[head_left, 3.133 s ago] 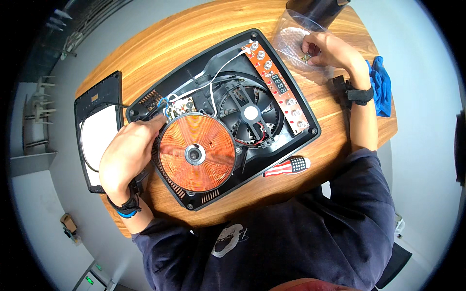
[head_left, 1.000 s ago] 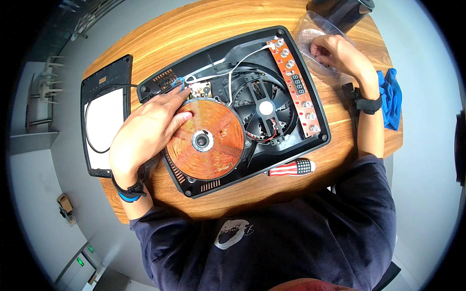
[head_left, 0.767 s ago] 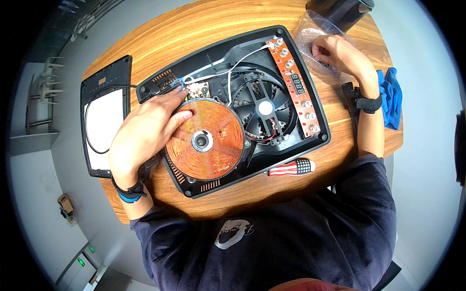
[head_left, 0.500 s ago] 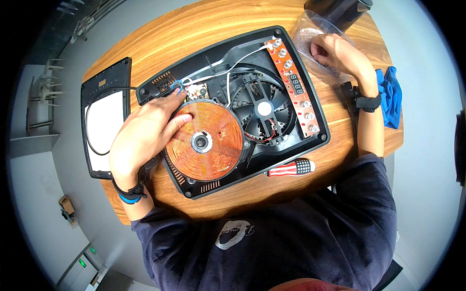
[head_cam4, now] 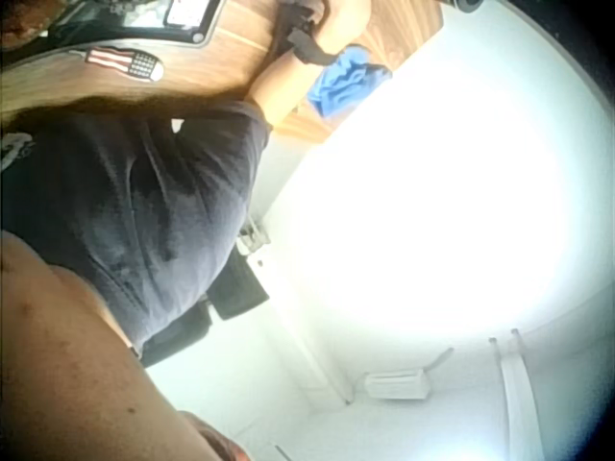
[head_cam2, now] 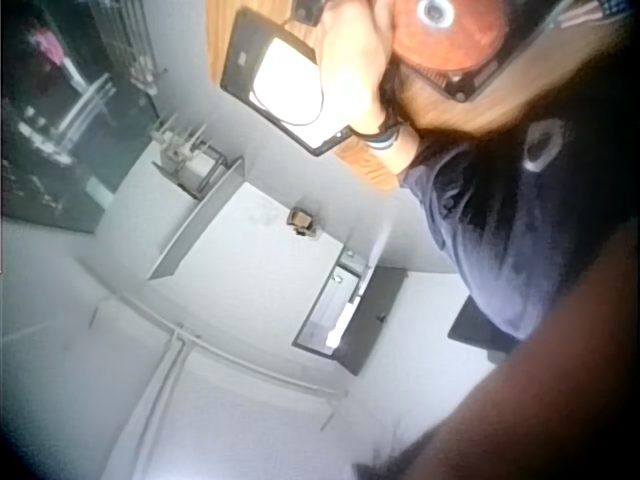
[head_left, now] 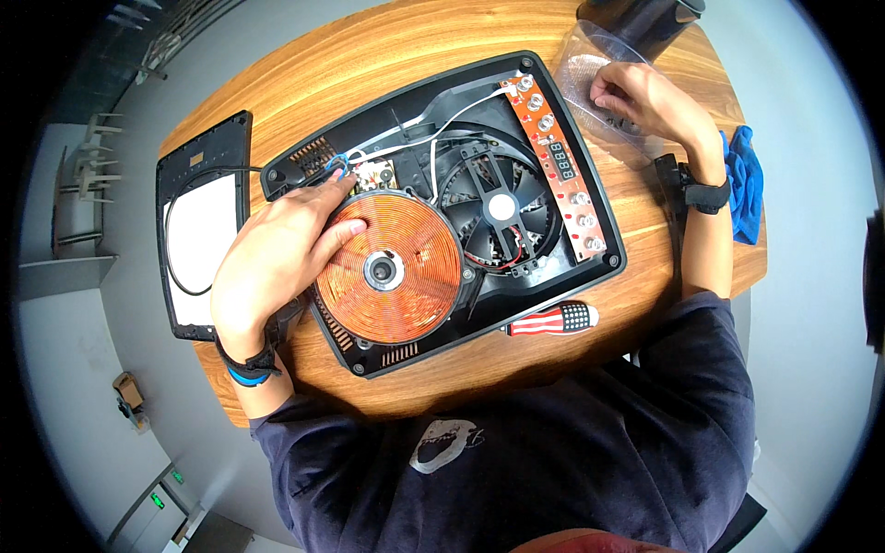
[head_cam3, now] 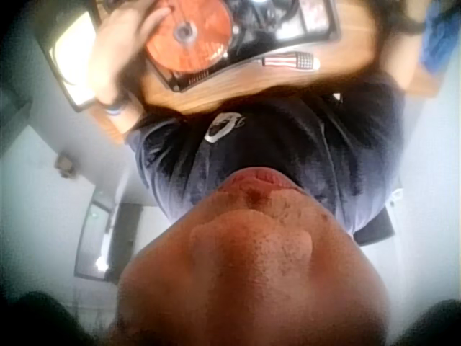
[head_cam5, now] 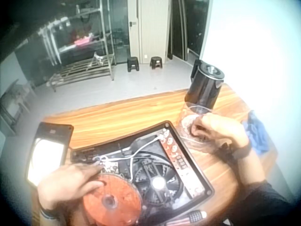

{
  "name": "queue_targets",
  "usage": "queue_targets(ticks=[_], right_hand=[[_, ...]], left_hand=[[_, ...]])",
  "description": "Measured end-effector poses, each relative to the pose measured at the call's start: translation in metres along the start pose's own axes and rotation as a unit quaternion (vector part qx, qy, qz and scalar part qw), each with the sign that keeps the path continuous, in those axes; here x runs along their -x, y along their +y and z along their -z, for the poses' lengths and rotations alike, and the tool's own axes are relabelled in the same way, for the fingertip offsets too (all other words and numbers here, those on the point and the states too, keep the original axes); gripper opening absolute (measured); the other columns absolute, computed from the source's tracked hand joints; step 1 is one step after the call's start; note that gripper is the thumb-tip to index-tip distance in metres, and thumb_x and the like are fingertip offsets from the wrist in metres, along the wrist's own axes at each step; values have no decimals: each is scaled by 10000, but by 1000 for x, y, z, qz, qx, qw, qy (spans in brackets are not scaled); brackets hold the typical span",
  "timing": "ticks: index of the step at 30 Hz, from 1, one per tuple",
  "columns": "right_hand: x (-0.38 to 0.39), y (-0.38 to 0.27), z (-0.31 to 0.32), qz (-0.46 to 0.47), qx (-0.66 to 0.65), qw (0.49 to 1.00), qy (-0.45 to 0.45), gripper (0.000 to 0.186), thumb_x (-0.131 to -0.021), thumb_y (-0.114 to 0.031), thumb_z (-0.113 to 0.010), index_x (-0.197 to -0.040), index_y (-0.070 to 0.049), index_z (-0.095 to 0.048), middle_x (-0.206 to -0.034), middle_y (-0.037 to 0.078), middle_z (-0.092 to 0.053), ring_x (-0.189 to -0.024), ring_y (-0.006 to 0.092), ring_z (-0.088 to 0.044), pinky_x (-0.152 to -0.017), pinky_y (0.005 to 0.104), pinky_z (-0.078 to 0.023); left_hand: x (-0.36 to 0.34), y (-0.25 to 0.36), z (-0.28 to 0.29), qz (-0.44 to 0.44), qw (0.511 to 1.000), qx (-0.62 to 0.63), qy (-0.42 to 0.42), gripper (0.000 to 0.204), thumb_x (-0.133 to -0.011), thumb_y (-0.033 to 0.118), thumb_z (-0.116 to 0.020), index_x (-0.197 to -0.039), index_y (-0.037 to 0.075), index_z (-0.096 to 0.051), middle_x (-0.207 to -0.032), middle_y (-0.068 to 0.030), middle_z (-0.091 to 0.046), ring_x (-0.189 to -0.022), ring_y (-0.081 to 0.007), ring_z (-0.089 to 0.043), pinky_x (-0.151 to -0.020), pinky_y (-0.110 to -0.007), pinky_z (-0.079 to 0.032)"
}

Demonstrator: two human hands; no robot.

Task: The person adjusts and secures a copper coil inside an open electronic device using a screwdriver. They then wipe the device's cover with a blue cloth.

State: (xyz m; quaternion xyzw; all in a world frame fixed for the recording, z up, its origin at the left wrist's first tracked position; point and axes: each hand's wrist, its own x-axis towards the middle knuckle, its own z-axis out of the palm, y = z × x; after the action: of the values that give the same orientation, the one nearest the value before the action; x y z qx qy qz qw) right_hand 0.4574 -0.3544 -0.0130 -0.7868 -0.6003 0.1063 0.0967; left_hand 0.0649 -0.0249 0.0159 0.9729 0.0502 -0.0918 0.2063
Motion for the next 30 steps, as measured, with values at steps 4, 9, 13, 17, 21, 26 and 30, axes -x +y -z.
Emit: queue_targets(ticks=[4, 9, 13, 17, 21, 26, 30], right_hand=[[-2, -2, 3, -17, 2, 1000, -23, 98, -1085, -58, -732, -1069, 36, -707, -893, 156, -725, -822, 288, -712, -782, 416, -583], [-3, -13, 8, -14, -51, 999, 10, 93, -1103, -61, -721, -1099, 32, -717, -899, 134, -715, -821, 275, -709, -785, 397, -590], [-10, -37, 15, 41, -32, 996, 72, 87, -1078, -45, -742, -1120, 29, -724, -997, 128, -714, -896, 282, -736, -823, 400, -605], [-15, -81, 20, 142, -39, 983, 109, 127, -1016, -4, -781, -1123, 16, -716, -1044, 120, -699, -972, 306, -744, -850, 412, -612], [-21, -138, 11, 176, -99, 971, 129, 190, -967, -15, -852, -1072, -12, -693, -1015, 110, -720, -973, 305, -736, -850, 406, -597], [-33, -192, 2, 228, -181, 950, 116, 235, -947, -19, -878, -1081, -17, -685, -1022, 120, -727, -957, 336, -739, -850, 421, -603], [-40, -211, 1, 254, -203, 941, 96, 193, -1010, -92, -802, -1107, -37, -644, -1014, 137, -691, -968, 379, -732, -843, 455, -593]], left_hand=[[1, 3, 1, -2, 1000, -17, 3, 523, -1114, 360, -736, -1498, 7, -709, -1415, -260, -765, -1310, -421, -737, -1077, -491, -619], [0, 8, 5, -19, 999, -38, 14, 471, -1114, 338, -733, -1451, 9, -733, -1351, -232, -794, -1240, -419, -759, -1026, -507, -624], [2, 11, 14, -24, 998, -52, 29, 351, -1114, 294, -722, -1337, 28, -777, -1283, -169, -821, -1180, -385, -775, -984, -499, -625], [0, 17, 17, -95, 982, -91, 136, 238, -1084, 222, -750, -1238, 48, -801, -1248, -111, -837, -1157, -344, -782, -968, -456, -630], [-1, 31, 14, -129, 972, -37, 192, 271, -1047, 184, -792, -1280, 46, -808, -1261, -128, -836, -1125, -359, -787, -973, -447, -635], [-2, 49, 8, -142, 969, 23, 201, 344, -1037, 150, -803, -1368, 56, -806, -1273, -166, -828, -1126, -398, -786, -964, -457, -636], [-1, 54, 2, -160, 962, 55, 214, 248, -1002, 100, -826, -1242, 36, -814, -1120, -168, -822, -1004, -394, -780, -882, -453, -626]])
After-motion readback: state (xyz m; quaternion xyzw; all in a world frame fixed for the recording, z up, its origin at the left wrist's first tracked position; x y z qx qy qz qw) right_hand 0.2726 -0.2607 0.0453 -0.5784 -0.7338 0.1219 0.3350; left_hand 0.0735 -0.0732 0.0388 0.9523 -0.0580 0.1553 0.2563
